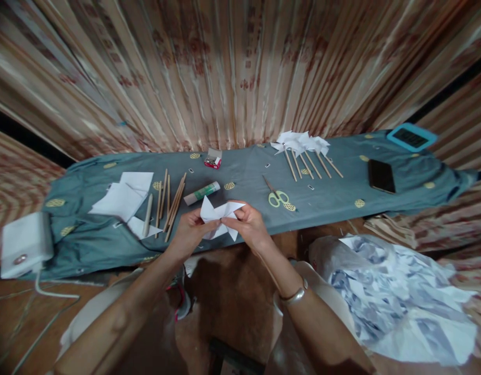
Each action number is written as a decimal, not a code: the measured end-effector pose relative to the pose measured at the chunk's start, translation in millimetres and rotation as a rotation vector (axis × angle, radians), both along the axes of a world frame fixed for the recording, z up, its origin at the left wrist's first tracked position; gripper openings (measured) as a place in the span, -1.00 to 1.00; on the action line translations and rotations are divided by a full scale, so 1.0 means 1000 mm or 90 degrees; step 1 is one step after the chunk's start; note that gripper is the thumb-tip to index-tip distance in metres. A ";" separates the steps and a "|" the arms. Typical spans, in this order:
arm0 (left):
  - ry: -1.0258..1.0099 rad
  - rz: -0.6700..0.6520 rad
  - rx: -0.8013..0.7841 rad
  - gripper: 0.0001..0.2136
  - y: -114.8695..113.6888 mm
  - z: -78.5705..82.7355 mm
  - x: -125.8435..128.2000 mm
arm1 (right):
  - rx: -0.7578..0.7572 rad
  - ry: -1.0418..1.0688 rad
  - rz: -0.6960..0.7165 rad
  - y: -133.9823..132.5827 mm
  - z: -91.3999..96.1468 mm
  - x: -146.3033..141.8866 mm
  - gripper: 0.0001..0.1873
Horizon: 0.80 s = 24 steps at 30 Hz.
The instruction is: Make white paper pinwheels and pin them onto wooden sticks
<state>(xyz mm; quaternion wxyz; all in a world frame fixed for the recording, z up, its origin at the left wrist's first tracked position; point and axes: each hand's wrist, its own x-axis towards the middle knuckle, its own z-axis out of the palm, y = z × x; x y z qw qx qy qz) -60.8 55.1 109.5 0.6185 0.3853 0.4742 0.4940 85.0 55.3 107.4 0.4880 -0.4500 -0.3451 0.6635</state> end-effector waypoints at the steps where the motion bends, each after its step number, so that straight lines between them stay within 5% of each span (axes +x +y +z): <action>1: 0.004 0.002 0.003 -0.73 -0.001 -0.001 -0.002 | 0.002 -0.001 0.007 0.000 -0.001 -0.001 -0.48; 8: 0.014 0.004 0.000 -0.71 -0.004 -0.015 -0.013 | 0.005 0.018 0.038 -0.001 -0.006 -0.014 -0.53; 14: 0.097 0.022 0.082 -0.61 0.011 -0.011 -0.042 | 0.008 0.011 0.001 0.010 -0.011 -0.010 -0.54; 19: 0.438 0.156 0.199 -0.70 0.039 -0.015 -0.092 | 0.018 -0.002 -0.035 0.016 -0.007 0.000 -0.57; 24: 0.775 0.088 0.205 -0.71 0.051 -0.030 -0.113 | 0.025 -0.009 -0.047 0.016 -0.003 0.008 -0.57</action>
